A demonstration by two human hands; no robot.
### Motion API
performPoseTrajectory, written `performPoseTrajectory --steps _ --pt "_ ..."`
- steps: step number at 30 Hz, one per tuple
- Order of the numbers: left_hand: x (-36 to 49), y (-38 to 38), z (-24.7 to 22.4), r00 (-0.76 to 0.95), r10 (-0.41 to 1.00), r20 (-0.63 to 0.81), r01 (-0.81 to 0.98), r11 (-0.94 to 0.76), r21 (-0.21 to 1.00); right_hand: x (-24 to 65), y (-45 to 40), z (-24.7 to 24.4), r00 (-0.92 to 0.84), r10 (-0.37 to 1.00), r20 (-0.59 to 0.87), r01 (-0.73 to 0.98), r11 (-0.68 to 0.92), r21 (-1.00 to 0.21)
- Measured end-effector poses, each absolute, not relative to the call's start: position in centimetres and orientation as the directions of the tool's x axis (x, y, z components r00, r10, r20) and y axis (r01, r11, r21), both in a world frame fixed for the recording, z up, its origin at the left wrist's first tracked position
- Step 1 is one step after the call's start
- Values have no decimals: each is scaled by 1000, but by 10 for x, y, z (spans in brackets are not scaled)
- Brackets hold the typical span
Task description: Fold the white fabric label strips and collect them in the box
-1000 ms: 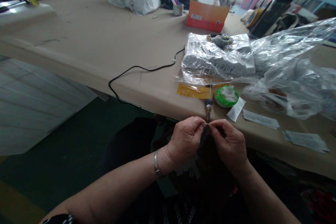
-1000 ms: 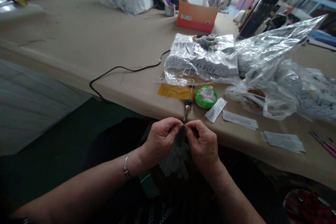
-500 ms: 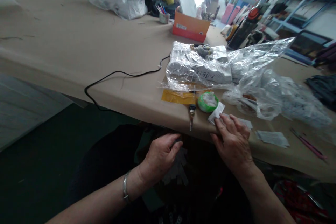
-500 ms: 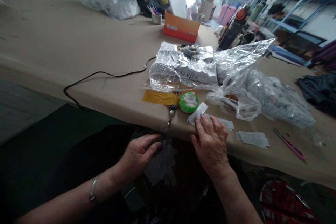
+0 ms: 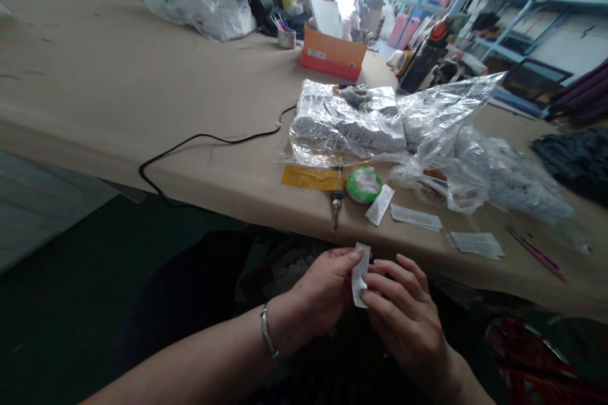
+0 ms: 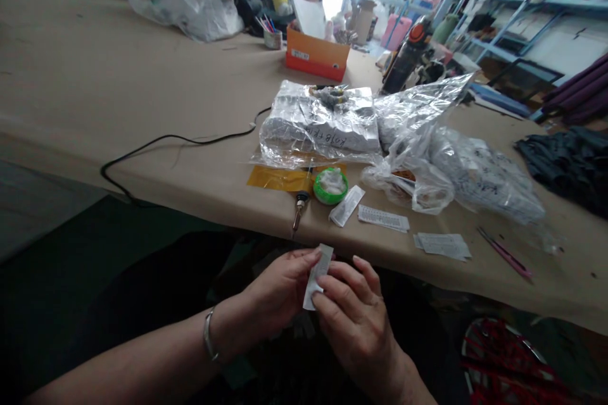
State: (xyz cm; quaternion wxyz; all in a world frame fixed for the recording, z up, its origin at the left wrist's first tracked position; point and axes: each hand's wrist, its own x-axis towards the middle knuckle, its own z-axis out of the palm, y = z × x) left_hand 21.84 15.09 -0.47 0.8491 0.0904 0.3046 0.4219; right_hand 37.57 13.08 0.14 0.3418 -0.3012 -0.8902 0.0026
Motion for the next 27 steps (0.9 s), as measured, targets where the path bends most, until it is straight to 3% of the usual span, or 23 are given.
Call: performPoseTrajectory --steps 3,8,11,16,22,24,27 --pt "223 153 -3 406 760 -507 -622 636 456 387 143 -1 -566 580 586 605 775 -182" --pt "221 149 -5 344 709 -615 -465 698 545 415 185 -5 -349 791 503 922 386 32" --pt "219 145 -8 328 725 -606 -441 685 580 421 190 -12 -385 799 462 918 386 97" --pt "220 143 -13 360 721 -593 -404 693 597 429 180 -24 -398 676 620 857 515 -13" --pt "225 148 -11 379 665 -644 -383 746 545 431 174 -19 -226 671 706 763 573 -300" --pt "226 150 -7 400 667 -628 -416 743 524 422 163 -15 -277 660 699 694 640 -330" --pt "227 150 -3 427 713 -555 -501 698 512 404 144 -15 -491 595 637 568 773 -283"
